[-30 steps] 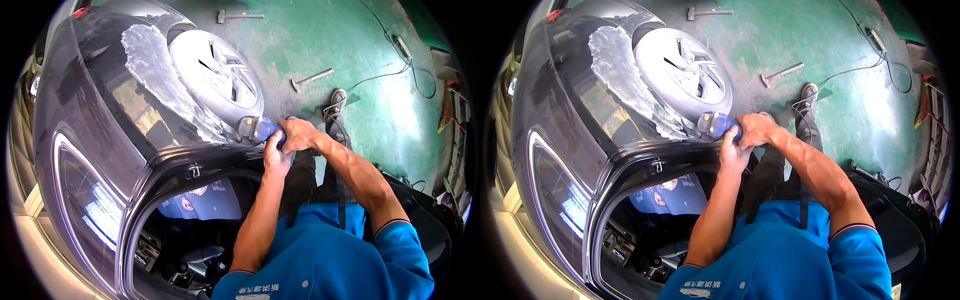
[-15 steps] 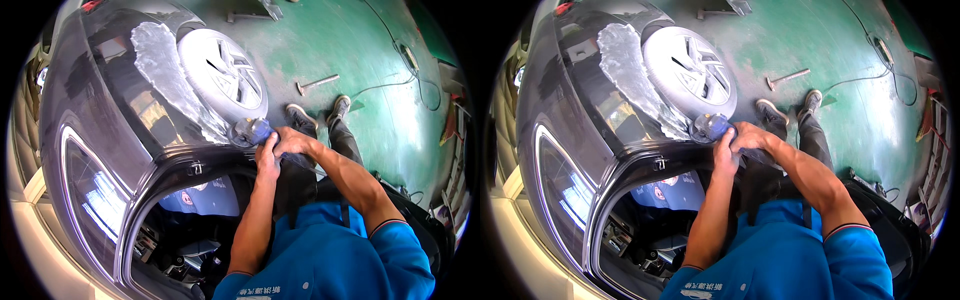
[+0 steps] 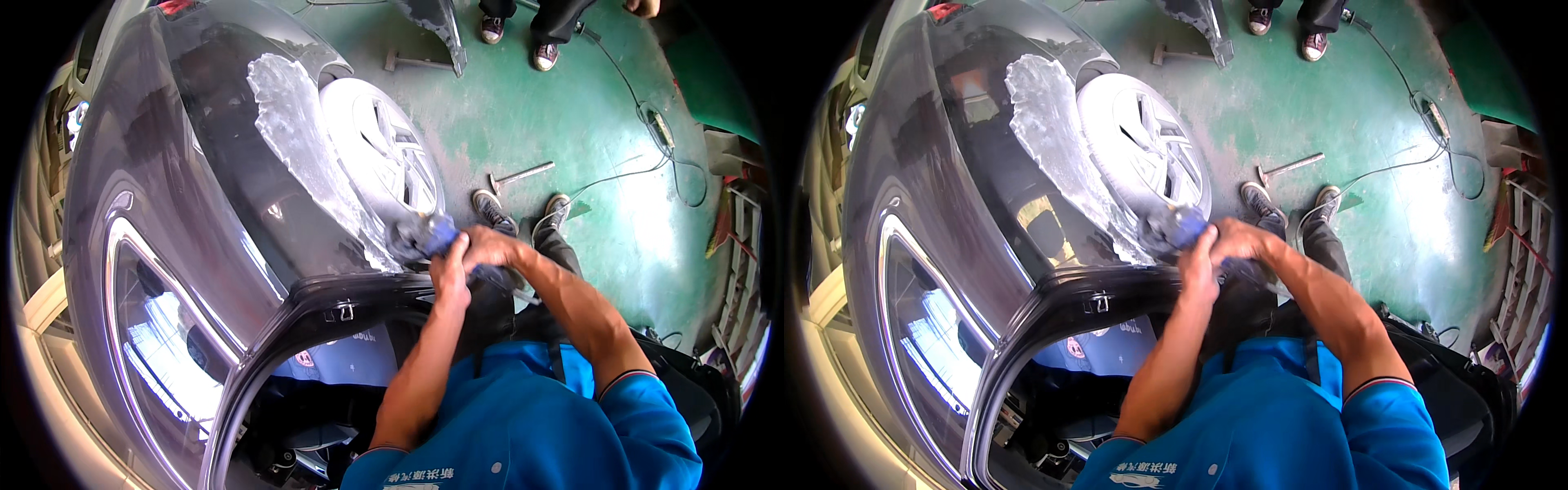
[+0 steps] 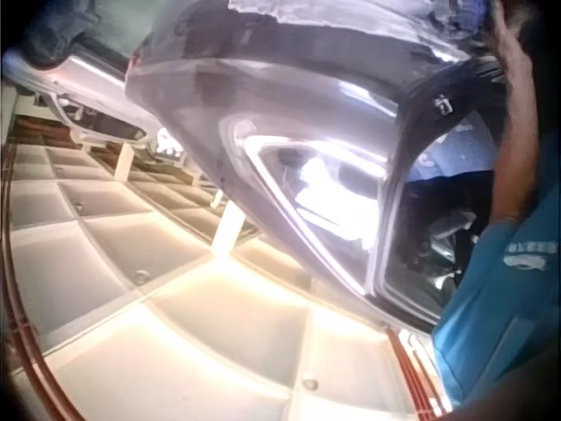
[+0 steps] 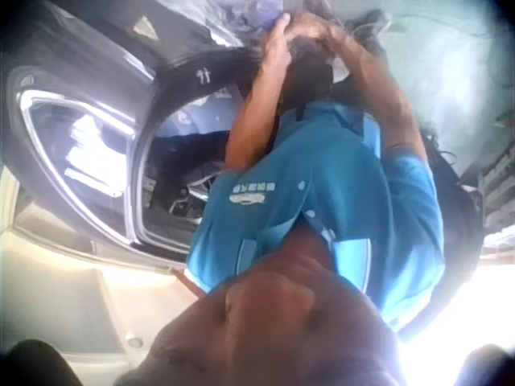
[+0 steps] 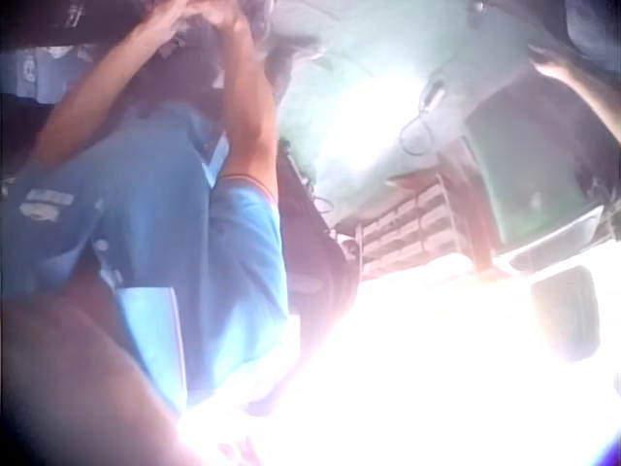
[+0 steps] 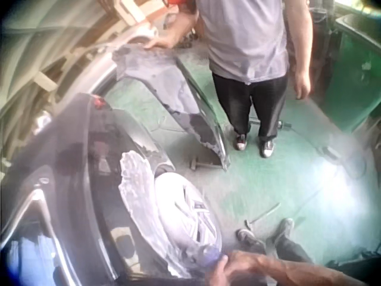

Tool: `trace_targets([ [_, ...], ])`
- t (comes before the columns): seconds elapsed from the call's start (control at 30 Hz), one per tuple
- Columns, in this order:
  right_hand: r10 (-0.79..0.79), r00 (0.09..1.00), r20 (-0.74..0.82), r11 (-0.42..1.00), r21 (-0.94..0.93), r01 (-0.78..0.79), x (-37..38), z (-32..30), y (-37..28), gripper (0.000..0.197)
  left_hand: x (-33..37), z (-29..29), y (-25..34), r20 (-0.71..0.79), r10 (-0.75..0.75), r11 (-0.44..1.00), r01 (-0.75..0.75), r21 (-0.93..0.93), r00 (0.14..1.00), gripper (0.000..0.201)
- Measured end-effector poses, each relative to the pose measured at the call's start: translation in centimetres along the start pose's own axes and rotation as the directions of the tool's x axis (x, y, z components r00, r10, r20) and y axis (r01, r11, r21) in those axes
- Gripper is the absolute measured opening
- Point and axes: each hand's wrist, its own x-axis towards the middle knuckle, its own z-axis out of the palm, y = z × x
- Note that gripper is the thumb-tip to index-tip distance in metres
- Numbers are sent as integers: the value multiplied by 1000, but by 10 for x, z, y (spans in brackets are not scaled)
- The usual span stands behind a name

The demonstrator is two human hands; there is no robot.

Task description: The person uses an angle grinder to remove material from the front fender and door area of a dark-colored car. The operator moves the tool across the surface, generating sparks, and briefly opens the car door to access the frame before continuing the grinding process.

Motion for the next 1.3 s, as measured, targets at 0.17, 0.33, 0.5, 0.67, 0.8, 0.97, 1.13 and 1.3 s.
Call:
trace_targets([
  [0.17, 65, 998, 10, 997, -52, -64, -6, 0, 5, 60, -9, 3, -2, -70, -112, 992, 115, 46, 991, 41],
  [0.33, -120, 991, -58, 992, 35, 122, 18, -16, -50, 46, 13, 20, 56, 68, 65, 997, -63, -39, 996, 31],
  [0.5, -101, 995, -12, 992, -80, 100, 2, -9, -39, 59, -9, 15, 33, -17, 17, 997, -19, -77, 1000, 45],
  [0.67, -88, 996, -21, 996, -10, 88, 19, -21, -65, 55, 10, 21, 66, 92, 66, 996, -61, -63, 994, 41],
  [0.8, -148, 989, -22, 982, -120, 145, 16, -22, -52, 54, 4, 25, 54, 66, 84, 996, -81, -42, 994, 38],
  [0.97, -212, 976, -37, 973, -99, 208, 8, -30, -73, 48, 6, 26, 68, 138, 65, 994, -52, -94, 988, 44],
  [1.13, -154, 987, 42, 985, -66, 157, 16, -10, -52, 47, -4, 7, 53, -21, 40, 997, -41, -63, 999, 44],
  [1.3, 9, 1000, -25, 999, -43, -10, 1, -15, -94, 42, -8, 28, 83, -8, 4, 999, -4, -40, 1000, 46],
])
